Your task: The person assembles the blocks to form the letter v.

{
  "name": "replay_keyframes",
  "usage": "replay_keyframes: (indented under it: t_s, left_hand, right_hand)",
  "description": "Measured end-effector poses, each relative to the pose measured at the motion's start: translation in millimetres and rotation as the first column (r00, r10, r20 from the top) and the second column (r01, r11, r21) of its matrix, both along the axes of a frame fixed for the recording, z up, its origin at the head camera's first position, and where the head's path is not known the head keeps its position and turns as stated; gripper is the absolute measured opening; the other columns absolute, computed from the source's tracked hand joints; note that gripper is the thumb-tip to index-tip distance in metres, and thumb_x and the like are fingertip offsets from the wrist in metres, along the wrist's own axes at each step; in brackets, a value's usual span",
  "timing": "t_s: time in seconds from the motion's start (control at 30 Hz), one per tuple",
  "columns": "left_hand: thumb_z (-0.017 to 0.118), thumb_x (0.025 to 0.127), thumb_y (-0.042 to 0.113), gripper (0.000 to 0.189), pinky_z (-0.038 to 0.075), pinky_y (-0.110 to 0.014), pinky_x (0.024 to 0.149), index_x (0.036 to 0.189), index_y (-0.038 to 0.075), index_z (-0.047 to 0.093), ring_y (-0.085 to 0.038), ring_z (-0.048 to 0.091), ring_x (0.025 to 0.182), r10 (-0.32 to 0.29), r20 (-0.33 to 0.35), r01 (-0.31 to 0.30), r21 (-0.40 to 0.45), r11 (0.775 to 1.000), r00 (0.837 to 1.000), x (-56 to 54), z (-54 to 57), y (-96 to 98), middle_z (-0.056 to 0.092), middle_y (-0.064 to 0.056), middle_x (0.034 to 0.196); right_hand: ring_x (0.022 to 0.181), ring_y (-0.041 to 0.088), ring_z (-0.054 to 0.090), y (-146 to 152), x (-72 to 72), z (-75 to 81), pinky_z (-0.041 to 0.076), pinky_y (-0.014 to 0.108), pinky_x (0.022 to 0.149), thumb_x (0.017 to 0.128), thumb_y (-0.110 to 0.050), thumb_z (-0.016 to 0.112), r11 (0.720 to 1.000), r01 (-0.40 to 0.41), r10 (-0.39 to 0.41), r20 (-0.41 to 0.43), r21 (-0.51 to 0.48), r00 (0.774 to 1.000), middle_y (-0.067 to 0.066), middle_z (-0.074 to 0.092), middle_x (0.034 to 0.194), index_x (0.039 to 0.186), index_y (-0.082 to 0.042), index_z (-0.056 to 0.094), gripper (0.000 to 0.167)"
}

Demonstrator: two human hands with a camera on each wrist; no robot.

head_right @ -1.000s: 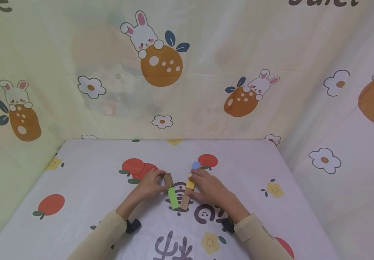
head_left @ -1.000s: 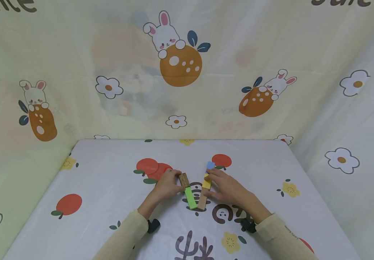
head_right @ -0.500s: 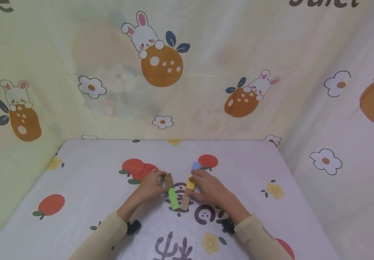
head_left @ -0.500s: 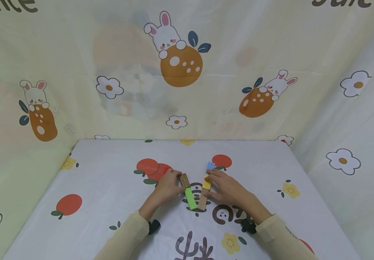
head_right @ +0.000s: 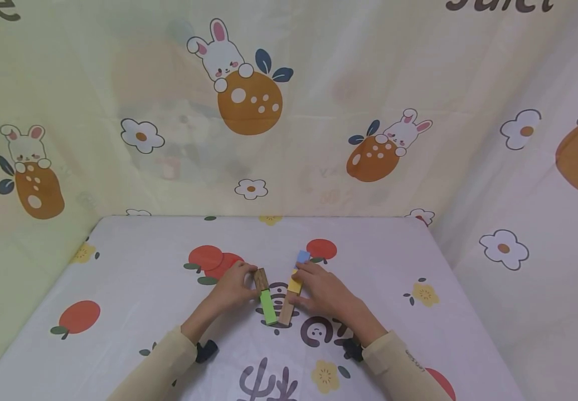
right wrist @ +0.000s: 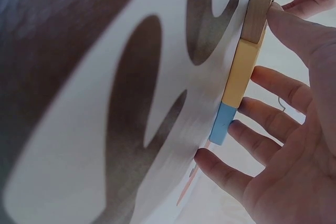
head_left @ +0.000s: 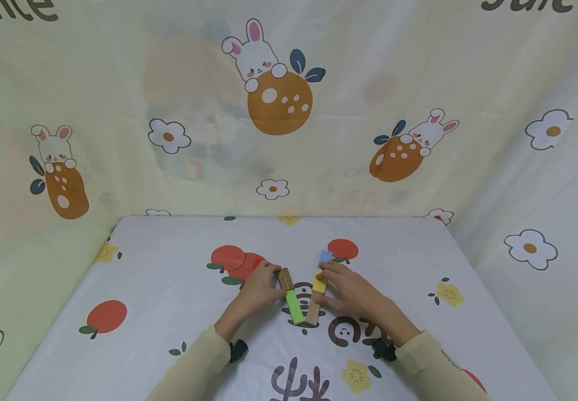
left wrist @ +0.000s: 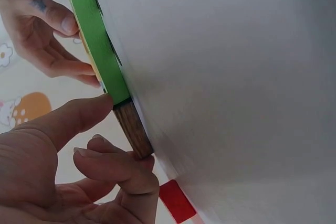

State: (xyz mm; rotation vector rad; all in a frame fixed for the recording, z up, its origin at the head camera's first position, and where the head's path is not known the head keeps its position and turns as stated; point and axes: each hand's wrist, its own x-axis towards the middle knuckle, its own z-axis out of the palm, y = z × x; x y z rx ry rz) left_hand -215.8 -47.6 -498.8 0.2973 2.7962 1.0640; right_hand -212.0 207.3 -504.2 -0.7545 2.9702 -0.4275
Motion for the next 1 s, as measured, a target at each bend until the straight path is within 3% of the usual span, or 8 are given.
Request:
replay_keyframes:
  t_s: [0.43, 0.67, 0.83, 1.0]
  left_hand:
    - [0.082, 0.088, 0.015, 0.057, 0.054, -0.053, 0.111, 0.139, -0.003, 0.063, -0.035, 0.063, 0.127, -0.009, -0.014, 0.009, 0.009, 1.0, 1.0, 1.3, -3.7, -1.5, 0.063, -0.019, 0.137]
    - [0.08, 0.091, 0.015, 0.061, 0.054, -0.055, 0.112, 0.146, 0.002, 0.059, -0.037, 0.059, 0.136, 0.016, 0.007, -0.017, 0.113, 0.993, 1.0, -6.3, 6.1, -14.6, 0.062, -0.019, 0.145]
    - [0.08, 0.093, 0.019, 0.058, 0.062, -0.049, 0.099, 0.146, 0.007, 0.061, -0.036, 0.058, 0.134, 0.039, 0.06, -0.046, 0.129, 0.991, 0.997, -18.4, 19.9, -35.6, 0.061, -0.016, 0.148]
    - [0.077, 0.094, 0.014, 0.059, 0.062, -0.037, 0.081, 0.149, 0.006, 0.057, -0.035, 0.059, 0.124, -0.001, 0.138, -0.023, 0.17, 0.985, 0.99, -29.4, 25.5, -60.0, 0.06, -0.018, 0.147]
  right_hand:
    - [0.152, 0.035, 0.048, -0.2, -0.3, -3.1, 0.046, 0.055, 0.12, 0.092, -0.053, 0.079, 1.0, 0.01, -0.01, 0.012, 0.001, 1.0, 0.012, 0.053, 0.162, 0.135, -0.015, 0.069, 0.058]
    - [0.151, 0.036, 0.049, -0.4, 0.3, -1.0, 0.047, 0.055, 0.119, 0.092, -0.053, 0.079, 1.0, 0.012, -0.012, 0.012, 0.004, 1.0, 0.013, 0.054, 0.16, 0.136, -0.014, 0.069, 0.06]
    - [0.152, 0.036, 0.048, -0.6, 0.1, 0.0, 0.047, 0.055, 0.119, 0.092, -0.051, 0.079, 1.0, 0.008, -0.008, 0.007, -0.006, 1.0, 0.013, 0.053, 0.161, 0.135, -0.014, 0.069, 0.058]
    - [0.152, 0.036, 0.048, -0.4, 0.5, 0.2, 0.047, 0.055, 0.12, 0.092, -0.05, 0.079, 1.0, 0.002, -0.002, 0.011, -0.012, 1.0, 0.013, 0.052, 0.162, 0.135, -0.014, 0.069, 0.057]
